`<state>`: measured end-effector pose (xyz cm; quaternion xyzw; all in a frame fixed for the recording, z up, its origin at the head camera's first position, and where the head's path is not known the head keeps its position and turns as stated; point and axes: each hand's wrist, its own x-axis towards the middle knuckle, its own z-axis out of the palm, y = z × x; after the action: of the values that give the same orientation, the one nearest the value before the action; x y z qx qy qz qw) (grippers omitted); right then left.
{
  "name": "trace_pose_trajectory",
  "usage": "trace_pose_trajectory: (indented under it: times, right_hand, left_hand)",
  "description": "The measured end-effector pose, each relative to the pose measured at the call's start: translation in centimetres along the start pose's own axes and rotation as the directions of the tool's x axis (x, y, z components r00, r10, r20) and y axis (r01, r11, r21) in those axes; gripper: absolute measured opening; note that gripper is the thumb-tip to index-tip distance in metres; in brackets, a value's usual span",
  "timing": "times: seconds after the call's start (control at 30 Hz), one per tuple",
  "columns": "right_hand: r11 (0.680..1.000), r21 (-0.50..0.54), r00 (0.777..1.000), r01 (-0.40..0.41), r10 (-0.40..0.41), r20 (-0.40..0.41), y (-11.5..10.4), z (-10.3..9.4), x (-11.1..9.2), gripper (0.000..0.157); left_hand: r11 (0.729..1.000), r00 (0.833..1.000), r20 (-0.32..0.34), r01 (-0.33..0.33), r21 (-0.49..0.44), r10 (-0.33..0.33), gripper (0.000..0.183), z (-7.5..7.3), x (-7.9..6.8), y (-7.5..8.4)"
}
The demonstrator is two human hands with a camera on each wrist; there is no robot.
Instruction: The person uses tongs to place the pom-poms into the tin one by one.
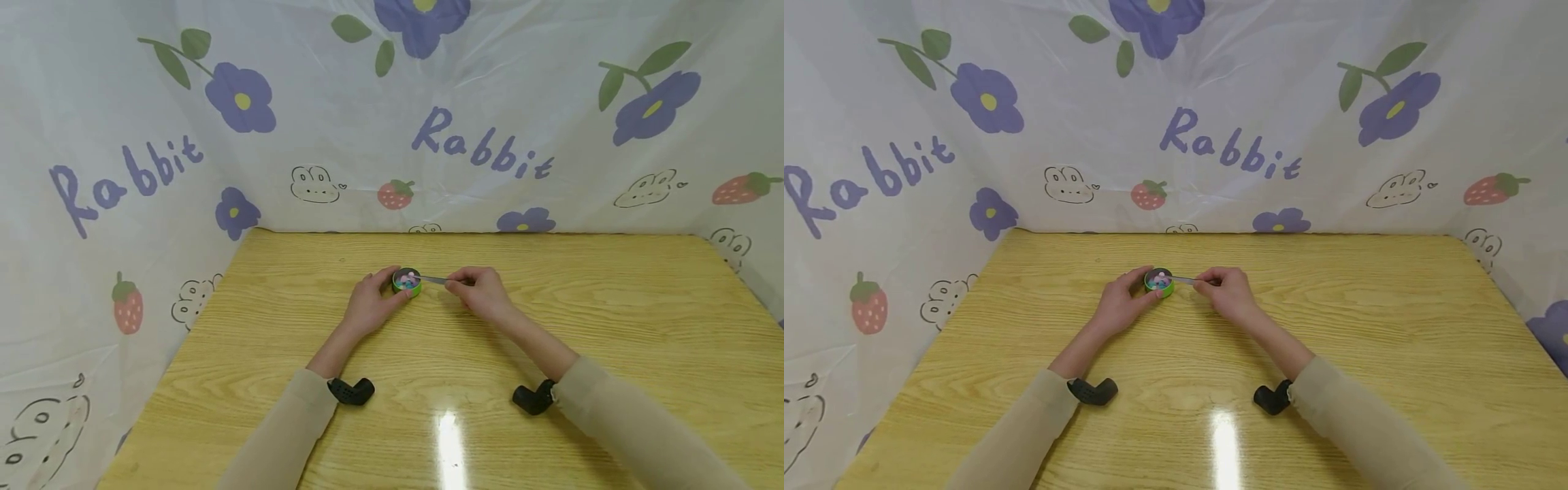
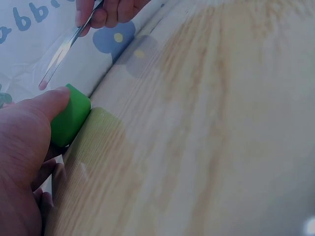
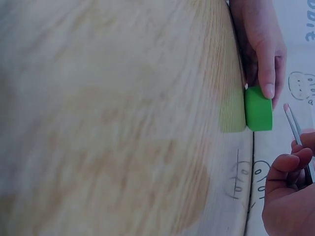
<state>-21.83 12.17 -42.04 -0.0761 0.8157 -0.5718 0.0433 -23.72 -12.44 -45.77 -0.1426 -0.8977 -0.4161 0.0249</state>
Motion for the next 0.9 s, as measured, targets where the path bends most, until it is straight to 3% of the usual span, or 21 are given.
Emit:
trace_pose_trajectory:
  times: [0.9]
  right_hand:
    - [1.0, 0.03, 1.0, -0.009, 0.01, -0.02, 0.41, 1.09, 0.4, 0.019]
  left_hand:
    - [1.0, 1.0, 0.006, 0.02, 0.014, -0.021, 0.064, 0.09, -0.02, -0.05]
